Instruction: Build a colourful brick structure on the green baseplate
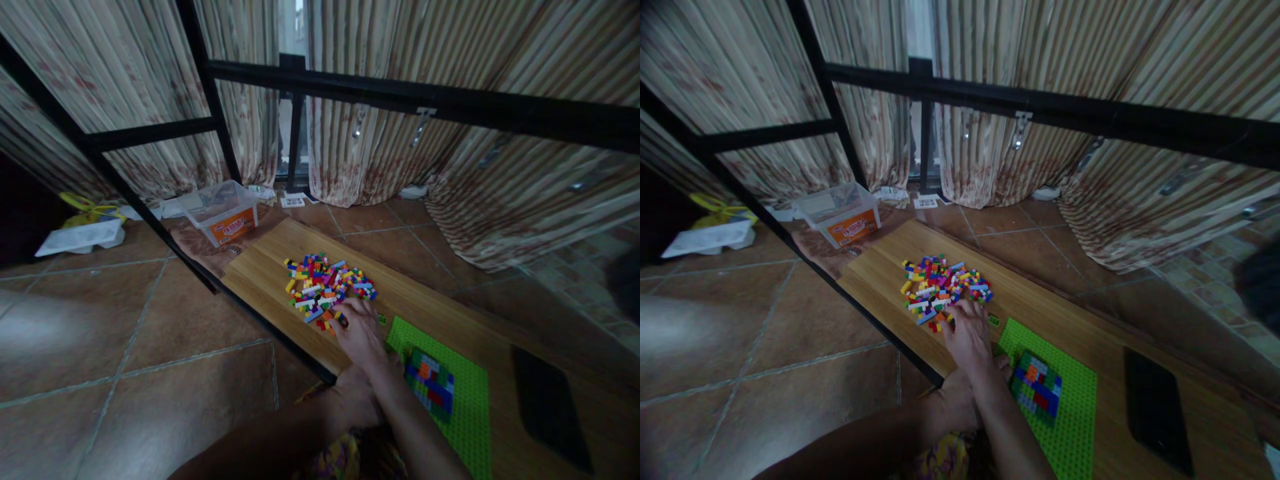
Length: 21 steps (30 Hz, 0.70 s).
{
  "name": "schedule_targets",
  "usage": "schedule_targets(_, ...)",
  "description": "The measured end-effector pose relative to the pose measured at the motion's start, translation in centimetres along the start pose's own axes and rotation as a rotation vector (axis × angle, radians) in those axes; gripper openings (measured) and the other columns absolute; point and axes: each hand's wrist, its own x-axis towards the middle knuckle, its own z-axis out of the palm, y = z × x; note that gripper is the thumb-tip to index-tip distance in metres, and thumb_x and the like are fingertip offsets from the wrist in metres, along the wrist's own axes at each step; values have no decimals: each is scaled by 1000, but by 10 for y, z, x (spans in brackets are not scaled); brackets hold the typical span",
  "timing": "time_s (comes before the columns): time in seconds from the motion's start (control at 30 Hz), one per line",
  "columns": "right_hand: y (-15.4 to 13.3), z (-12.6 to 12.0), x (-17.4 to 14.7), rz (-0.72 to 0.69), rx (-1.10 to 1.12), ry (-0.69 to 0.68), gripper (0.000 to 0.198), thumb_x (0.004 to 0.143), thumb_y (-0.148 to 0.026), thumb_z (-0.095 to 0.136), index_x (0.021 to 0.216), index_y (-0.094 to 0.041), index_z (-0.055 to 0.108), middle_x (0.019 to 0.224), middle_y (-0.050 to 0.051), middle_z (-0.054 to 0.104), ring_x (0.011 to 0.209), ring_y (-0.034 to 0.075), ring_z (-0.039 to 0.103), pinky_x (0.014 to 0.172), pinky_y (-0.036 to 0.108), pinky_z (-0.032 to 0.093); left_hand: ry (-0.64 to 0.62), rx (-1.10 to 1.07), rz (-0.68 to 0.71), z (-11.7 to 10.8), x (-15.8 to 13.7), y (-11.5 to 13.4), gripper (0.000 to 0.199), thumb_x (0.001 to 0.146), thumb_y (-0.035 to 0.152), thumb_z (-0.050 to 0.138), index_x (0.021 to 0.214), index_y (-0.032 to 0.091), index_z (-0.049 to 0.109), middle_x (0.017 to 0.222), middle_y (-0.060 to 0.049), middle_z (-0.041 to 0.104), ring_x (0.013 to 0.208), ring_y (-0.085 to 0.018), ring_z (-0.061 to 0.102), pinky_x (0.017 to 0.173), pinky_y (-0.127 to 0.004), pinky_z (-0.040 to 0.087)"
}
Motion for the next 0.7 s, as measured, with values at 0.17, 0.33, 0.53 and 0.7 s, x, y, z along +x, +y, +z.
schedule_targets(0.17, -9, 3, 4, -39, -75, -57, 16, 85, -36, 62, 94, -25, 69, 101, 5, 63, 99, 25, 51, 89, 40, 37, 25, -133, -55, -18, -4, 1, 38, 89, 32, 51, 123, 16, 54, 121, -8, 63, 108, -25, 58, 96, -35, 46)
schedule_targets(0.33, -14, 7, 8, -34, -120, -60, 14, 86, -35, 60, 87, -24, 68, 102, 6, 63, 98, 25, 50, 88, 40, 37, -13, -171, -86, -32, -6, 1, 43, 88, 33, 52, 127, 16, 52, 127, -9, 61, 110, -25, 58, 101, -36, 43)
schedule_targets(0.53, -8, 9, 6, 53, -194, 6, 14, 88, -27, 55, 86, -22, 67, 97, 9, 63, 96, 26, 50, 83, 40, 37, 43, -129, -63, -36, -7, 3, 44, 89, 32, 52, 129, 13, 51, 129, -9, 59, 116, -24, 55, 106, -33, 39)
schedule_targets(0.7, -4, 7, 4, 161, -233, 96, 13, 87, -21, 54, 87, -22, 67, 99, 11, 64, 95, 28, 50, 78, 41, 37, 53, -107, -16, -28, -5, 1, 48, 89, 35, 52, 129, 10, 49, 130, -12, 57, 120, -25, 52, 106, -32, 40)
